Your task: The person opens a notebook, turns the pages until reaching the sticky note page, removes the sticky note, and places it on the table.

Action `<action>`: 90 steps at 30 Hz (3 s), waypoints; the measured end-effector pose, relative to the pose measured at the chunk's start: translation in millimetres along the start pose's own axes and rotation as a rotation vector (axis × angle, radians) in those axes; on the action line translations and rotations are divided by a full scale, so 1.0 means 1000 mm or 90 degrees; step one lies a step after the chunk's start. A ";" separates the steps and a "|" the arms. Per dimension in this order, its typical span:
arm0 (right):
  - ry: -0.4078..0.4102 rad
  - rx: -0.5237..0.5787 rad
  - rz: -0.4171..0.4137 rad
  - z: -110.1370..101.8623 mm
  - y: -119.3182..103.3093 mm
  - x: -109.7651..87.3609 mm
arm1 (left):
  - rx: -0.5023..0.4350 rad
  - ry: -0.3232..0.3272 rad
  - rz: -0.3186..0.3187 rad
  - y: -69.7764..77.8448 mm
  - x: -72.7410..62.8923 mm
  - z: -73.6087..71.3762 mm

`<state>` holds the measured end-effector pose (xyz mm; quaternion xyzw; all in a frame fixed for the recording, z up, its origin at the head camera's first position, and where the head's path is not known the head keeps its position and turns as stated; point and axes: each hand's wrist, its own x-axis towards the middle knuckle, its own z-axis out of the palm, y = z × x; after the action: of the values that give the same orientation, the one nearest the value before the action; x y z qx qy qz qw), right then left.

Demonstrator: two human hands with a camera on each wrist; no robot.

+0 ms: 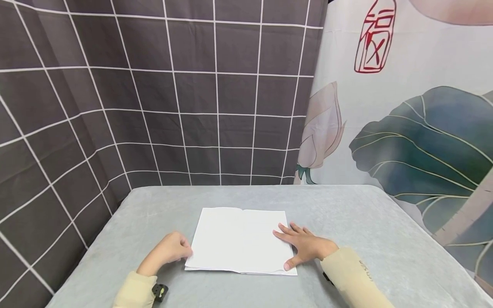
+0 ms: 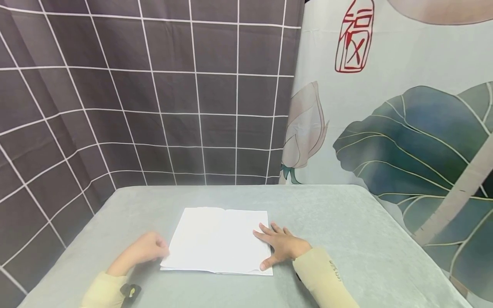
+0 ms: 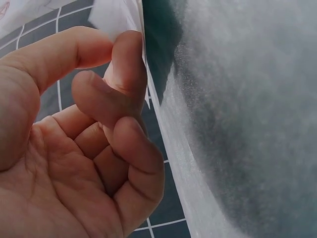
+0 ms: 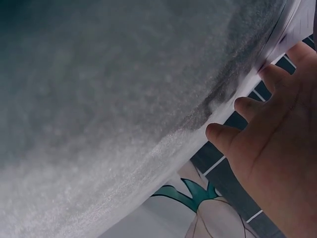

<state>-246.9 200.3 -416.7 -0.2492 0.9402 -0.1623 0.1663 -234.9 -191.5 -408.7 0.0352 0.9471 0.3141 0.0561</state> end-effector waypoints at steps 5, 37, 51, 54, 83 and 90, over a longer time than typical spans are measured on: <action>0.004 -0.003 -0.001 0.000 0.000 0.000 | 0.006 0.004 -0.007 0.003 -0.001 -0.001; 0.002 0.005 0.006 0.002 0.001 0.001 | 0.185 0.207 0.305 0.102 -0.014 0.022; 0.011 -0.011 0.015 0.003 0.002 0.002 | 0.303 0.193 0.480 0.129 -0.009 0.076; 0.015 -0.014 0.009 0.003 0.003 0.001 | 0.325 0.177 0.493 0.133 -0.008 0.086; 0.018 -0.023 -0.007 0.002 0.003 0.000 | 0.435 0.137 0.514 0.147 -0.009 0.125; 0.014 -0.018 -0.006 0.003 0.002 0.000 | 0.440 0.137 0.528 0.148 -0.012 0.125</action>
<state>-246.7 201.3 -419.7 -0.2539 0.9430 -0.1524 0.1520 -202.7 -0.6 -418.9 0.3896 0.9022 -0.0179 -0.1841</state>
